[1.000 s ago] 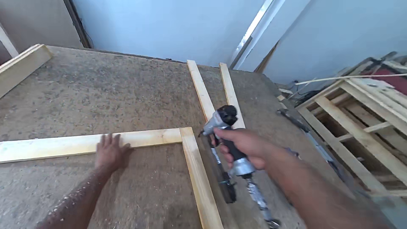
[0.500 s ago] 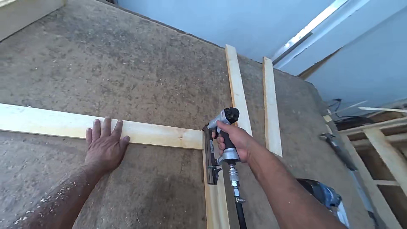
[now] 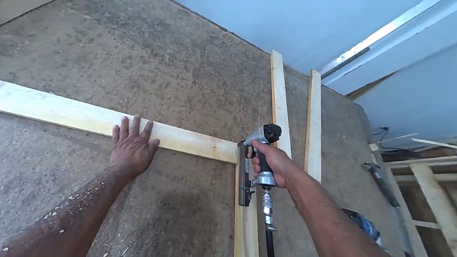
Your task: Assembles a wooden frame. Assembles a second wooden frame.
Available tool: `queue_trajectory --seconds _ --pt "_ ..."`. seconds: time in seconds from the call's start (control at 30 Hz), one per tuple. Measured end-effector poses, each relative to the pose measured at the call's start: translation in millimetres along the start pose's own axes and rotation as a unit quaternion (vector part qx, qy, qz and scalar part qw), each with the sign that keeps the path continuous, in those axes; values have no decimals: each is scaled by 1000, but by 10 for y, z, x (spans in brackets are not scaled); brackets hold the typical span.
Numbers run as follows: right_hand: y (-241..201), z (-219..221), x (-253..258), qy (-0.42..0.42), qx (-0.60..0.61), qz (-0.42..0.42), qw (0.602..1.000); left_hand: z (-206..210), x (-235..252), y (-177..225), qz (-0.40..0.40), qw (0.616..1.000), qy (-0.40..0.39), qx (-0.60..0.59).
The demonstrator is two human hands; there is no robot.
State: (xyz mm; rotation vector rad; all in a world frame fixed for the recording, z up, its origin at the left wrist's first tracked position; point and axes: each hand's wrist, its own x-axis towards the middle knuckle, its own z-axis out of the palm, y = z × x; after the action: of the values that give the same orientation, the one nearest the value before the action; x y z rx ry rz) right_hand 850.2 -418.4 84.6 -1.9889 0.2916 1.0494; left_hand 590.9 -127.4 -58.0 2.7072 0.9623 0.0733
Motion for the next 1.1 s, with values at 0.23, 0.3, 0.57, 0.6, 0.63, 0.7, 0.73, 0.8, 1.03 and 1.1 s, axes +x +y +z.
queue_trajectory --seconds 0.23,0.3,0.57,0.6,0.63,0.7,0.73,0.8,1.03,1.1 --pt "75 0 -48 -3 13 15 1000 20 17 -4 -3 1000 7 2" --pt "111 -1 -70 -7 12 15 1000 22 18 -5 -6 1000 7 2" --pt "228 -13 -160 -1 11 11 1000 21 15 -6 -5 1000 2 3" --pt "235 -11 -163 0 10 10 1000 24 15 -5 -5 1000 2 3" --pt "244 -5 -168 0 10 10 1000 24 15 -2 -5 1000 3 2" --pt "265 11 -198 0 13 16 1000 22 17 -3 -7 1000 3 2" --pt "276 14 -219 0 15 19 1000 16 18 -3 -7 1000 1 1" --pt "309 -3 -245 -3 19 16 1000 11 22 -3 -9 1000 -1 2" --pt "414 -15 -328 -17 -2 6 1000 4 23 12 -12 1000 -4 2" --pt "438 10 -346 -10 1 0 1000 5 21 13 -12 1000 -4 1"
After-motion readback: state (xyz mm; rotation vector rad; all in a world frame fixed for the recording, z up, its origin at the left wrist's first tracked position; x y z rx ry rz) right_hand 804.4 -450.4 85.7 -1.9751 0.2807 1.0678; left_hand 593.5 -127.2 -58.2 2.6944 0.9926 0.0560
